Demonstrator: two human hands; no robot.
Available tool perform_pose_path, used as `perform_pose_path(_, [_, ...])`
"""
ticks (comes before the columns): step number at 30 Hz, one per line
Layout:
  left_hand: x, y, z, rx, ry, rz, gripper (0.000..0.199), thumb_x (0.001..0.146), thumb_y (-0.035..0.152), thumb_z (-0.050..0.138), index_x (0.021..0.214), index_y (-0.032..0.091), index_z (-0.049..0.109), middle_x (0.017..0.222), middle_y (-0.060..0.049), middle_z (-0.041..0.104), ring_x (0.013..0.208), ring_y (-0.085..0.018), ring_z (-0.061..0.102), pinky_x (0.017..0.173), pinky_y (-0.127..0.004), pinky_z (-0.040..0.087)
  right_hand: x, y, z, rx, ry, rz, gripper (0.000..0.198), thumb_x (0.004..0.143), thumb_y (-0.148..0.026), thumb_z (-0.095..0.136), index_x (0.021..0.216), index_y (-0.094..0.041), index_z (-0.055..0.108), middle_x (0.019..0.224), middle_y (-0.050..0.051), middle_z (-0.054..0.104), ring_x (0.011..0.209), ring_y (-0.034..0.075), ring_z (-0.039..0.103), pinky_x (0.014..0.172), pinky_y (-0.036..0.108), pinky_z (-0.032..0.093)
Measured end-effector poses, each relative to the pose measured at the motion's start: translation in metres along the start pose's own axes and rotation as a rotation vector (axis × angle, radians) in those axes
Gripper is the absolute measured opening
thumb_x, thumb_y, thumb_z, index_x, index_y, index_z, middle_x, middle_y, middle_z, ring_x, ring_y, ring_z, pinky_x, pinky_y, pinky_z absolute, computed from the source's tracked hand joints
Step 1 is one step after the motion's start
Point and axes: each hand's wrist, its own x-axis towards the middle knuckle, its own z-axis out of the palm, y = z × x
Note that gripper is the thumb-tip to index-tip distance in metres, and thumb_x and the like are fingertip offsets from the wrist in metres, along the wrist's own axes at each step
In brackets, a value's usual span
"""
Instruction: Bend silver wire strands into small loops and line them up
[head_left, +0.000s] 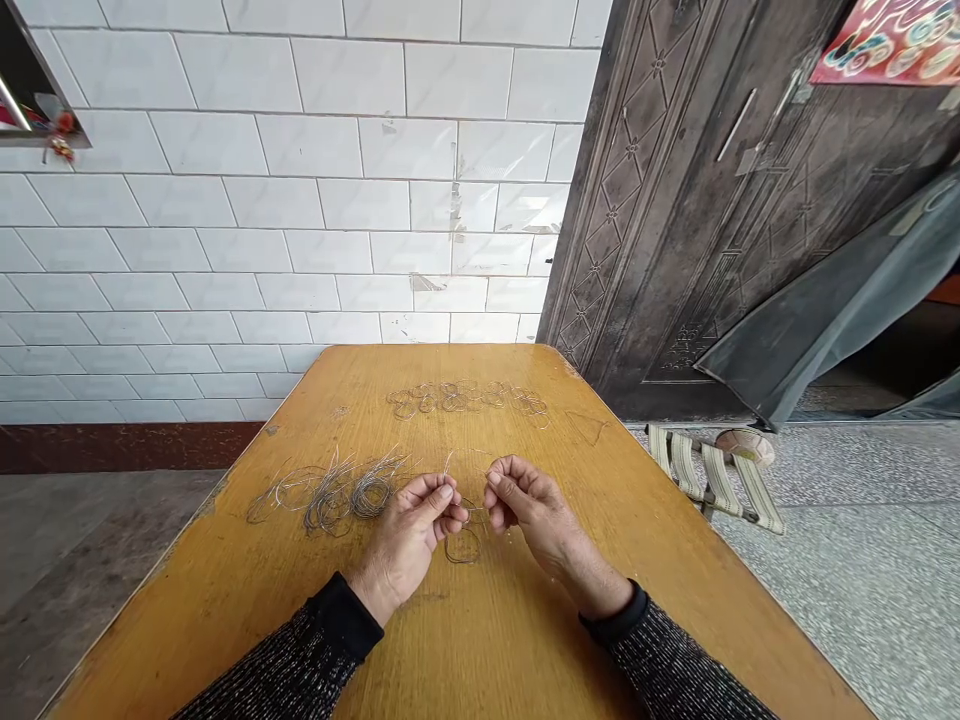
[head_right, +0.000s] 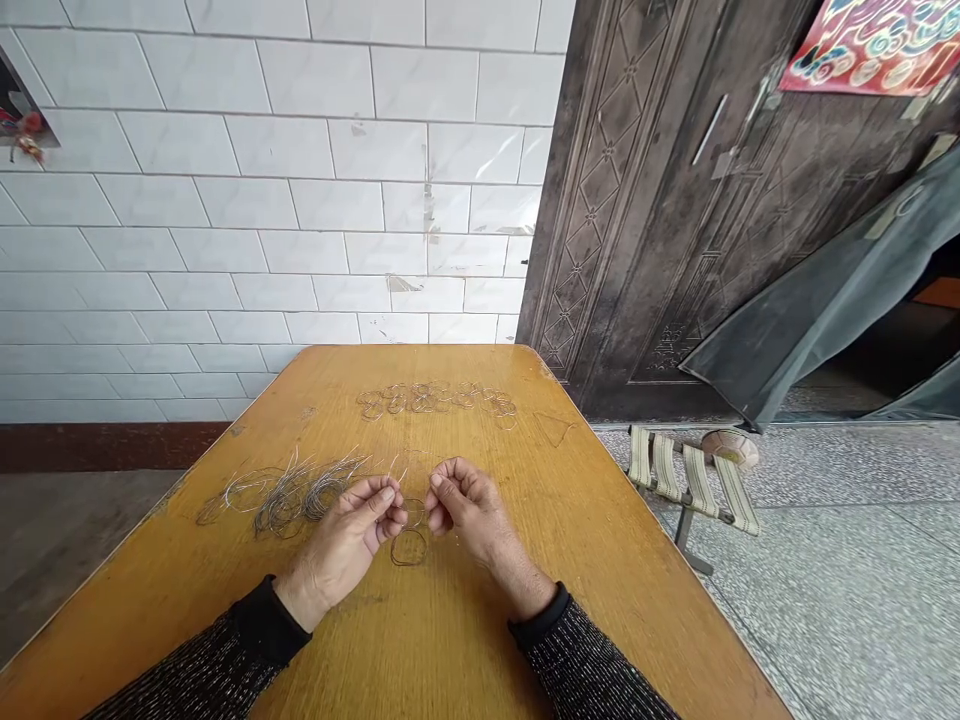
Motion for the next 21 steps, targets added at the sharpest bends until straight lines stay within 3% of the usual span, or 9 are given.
perform_pose_path(10, [0.001, 0.001, -0.001, 0.037, -0.011, 0.045, 0.015, 0.067, 0.023, 0.068, 0.074, 0.014, 0.059, 0.068, 0.001, 0.057, 0.056, -0.007, 0.052, 0.056, -0.021, 0.04, -0.006, -0.001, 0.008, -0.091, -0.07, 0.002, 0.029, 0.074, -0.044, 0.054, 0.068, -0.017, 0.046, 0.05, -0.006, 0.051, 0.031, 0.003, 0.035, 0.033, 0.017, 0.027])
perform_pose_path(21, [0.0, 0.0, -0.003, 0.169, -0.023, 0.018, 0.025, 0.065, 0.03, 0.068, 0.082, 0.012, 0.065, 0.066, -0.001, 0.058, 0.056, -0.009, 0.051, 0.057, -0.024, 0.04, -0.008, 0.003, 0.013, -0.148, -0.022, 0.028, 0.029, 0.075, -0.045, 0.05, 0.066, -0.018, 0.043, 0.047, -0.008, 0.044, 0.031, 0.004, 0.038, 0.033, 0.017, 0.034])
